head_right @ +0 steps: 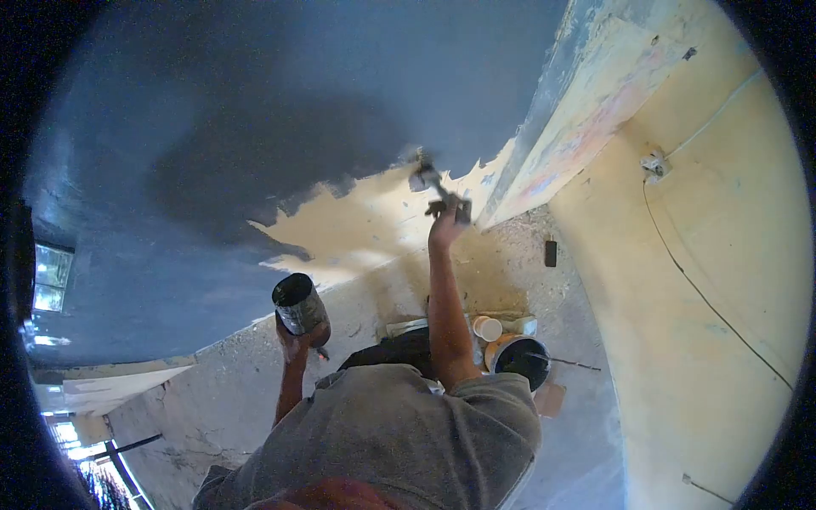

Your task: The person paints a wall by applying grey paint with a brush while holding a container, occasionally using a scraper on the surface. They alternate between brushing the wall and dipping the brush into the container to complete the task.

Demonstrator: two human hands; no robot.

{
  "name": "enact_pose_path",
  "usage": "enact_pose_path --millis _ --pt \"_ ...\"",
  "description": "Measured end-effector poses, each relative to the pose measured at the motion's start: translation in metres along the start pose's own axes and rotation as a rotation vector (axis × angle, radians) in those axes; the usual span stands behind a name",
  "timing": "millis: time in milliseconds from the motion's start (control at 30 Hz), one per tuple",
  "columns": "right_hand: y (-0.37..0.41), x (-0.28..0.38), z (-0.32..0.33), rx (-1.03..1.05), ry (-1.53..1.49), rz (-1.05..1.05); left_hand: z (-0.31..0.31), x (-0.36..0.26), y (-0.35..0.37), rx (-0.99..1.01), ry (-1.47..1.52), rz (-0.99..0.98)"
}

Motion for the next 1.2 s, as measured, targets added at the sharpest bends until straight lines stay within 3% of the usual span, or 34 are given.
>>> enact_pose_path --millis 100,200,333,400,467,500,533,667,700,767,867,933,1000,1067,1133,1200 --pt "-0.017 0.08 -0.075 0.039 -0.093 0.076 -0.004 0.009 -0.002 0.022 0.073 -0.016" --pt "-0.014 0.151 -0.123 0.221 -0.267 0.17 -0.011 0.006 -0.006 0.031 0.116 -0.016" --pt "-0.003 0.166 -0.15 0.342 -0.484 0.302 -0.02 -0.015 -0.008 0.035 0.127 0.001" --pt "0.009 0.15 -0.162 0.382 -0.261 0.441 -0.023 -0.011 -0.015 0.019 0.107 -0.022" --pt "0.005 0.095 -0.135 0.32 -0.06 0.339 -0.023 -0.013 -0.017 0.01 0.08 -0.048" --pt "0.001 0.054 -0.095 0.267 0.009 0.39 -0.022 -0.016 -0.017 -0.026 0.034 -0.055" --pt "0.005 0.044 -0.079 0.216 0.075 0.445 -0.023 -0.02 -0.018 -0.065 -0.006 -0.065" --pt "0.038 0.033 0.0 0.124 0.271 0.041 -0.028 -0.018 -0.02 -0.067 0.135 -0.027" --pt "0.041 0.023 0.03 0.118 0.271 0.05 -0.027 -0.016 -0.021 -0.104 0.045 0.004" --pt "0.032 -0.011 0.082 -0.004 0.184 -0.161 -0.032 -0.019 -0.028 -0.132 -0.036 0.017" --pt "0.005 -0.006 0.079 -0.098 0.305 -0.117 -0.039 -0.037 -0.034 -0.035 0.063 -0.044" --pt "-0.017 0.034 0.007 -0.011 0.071 0.005 -0.045 -0.045 -0.037 0.002 0.123 0.017" --pt "-0.049 0.067 -0.05 -0.065 -0.17 0.028 -0.057 -0.028 -0.047 0.011 0.141 -0.028" --pt "-0.058 0.137 -0.123 -0.007 -0.123 0.114 -0.059 -0.03 -0.052 0.023 0.155 -0.073" --pt "-0.064 0.196 -0.178 0.152 -0.379 0.191 -0.065 -0.049 -0.048 0.041 0.195 -0.045" --pt "-0.062 0.236 -0.212 0.235 -0.363 0.243 -0.072 -0.045 -0.048 0.07 0.26 -0.074"
Point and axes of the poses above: each hand's wrist, its own y-axis away from the middle knuckle, its own z-axis out of the back of the hand, x = y × z, the point moved 5 cm from there along -y, towards the middle knuckle, and after that the axes turned 11 degrees about -y, right-handed, at the moved point
